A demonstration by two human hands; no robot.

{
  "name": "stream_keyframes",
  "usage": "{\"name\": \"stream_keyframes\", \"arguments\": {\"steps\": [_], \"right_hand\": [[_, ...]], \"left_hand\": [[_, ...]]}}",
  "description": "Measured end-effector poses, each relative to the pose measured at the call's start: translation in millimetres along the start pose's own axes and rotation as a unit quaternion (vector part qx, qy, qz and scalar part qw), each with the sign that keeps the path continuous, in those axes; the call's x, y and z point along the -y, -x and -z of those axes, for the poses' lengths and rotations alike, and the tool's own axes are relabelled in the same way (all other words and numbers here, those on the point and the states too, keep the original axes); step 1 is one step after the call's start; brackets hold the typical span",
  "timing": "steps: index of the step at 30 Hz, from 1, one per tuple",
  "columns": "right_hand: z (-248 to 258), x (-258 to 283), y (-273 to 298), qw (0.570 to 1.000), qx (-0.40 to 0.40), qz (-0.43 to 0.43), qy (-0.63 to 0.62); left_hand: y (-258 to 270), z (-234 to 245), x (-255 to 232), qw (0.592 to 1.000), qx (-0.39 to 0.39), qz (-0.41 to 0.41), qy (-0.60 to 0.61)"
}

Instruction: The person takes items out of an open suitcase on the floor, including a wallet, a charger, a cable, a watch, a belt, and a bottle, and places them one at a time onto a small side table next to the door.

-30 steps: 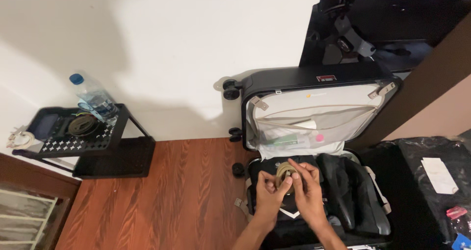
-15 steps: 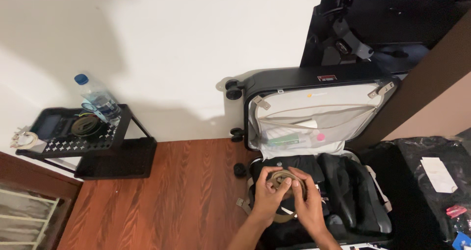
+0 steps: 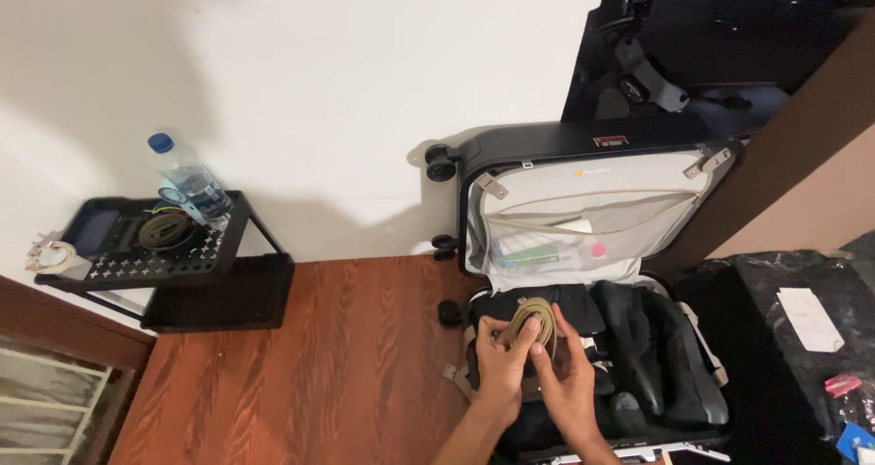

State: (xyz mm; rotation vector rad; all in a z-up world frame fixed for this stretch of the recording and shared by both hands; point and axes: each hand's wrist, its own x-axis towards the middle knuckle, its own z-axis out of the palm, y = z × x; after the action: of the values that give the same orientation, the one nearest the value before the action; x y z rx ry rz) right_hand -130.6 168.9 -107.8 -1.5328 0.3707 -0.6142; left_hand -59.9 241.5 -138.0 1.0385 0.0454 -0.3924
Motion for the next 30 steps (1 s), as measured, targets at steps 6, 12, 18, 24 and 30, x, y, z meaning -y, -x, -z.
{"name": "stream_keyframes", "arguments": {"steps": [6,12,18,24,30], "right_hand": [[7,21,-4,0.99,0.106,0.028,0.091],[10,39,-3,0.96,0.221,-0.035,0.169],[-3,32,13,0.972,0.158,-0.13,0.117],[-37,-5,41,0.985,-0.026,-0.109,0.128],[-44,1,55,0.992,-0.041,0.023,0.118]], "left_hand": [[5,20,-44,0.989,0.136,0.055,-0.009],[8,46,-87,0.957,0.258,0.1,-0.084],[8,69,-67,0.97,0.188,0.155,-0.016],[18,75,-51,0.967,0.131,0.173,0.137],[37,63,-47,0.961,0.064,0.17,0.21]]}}
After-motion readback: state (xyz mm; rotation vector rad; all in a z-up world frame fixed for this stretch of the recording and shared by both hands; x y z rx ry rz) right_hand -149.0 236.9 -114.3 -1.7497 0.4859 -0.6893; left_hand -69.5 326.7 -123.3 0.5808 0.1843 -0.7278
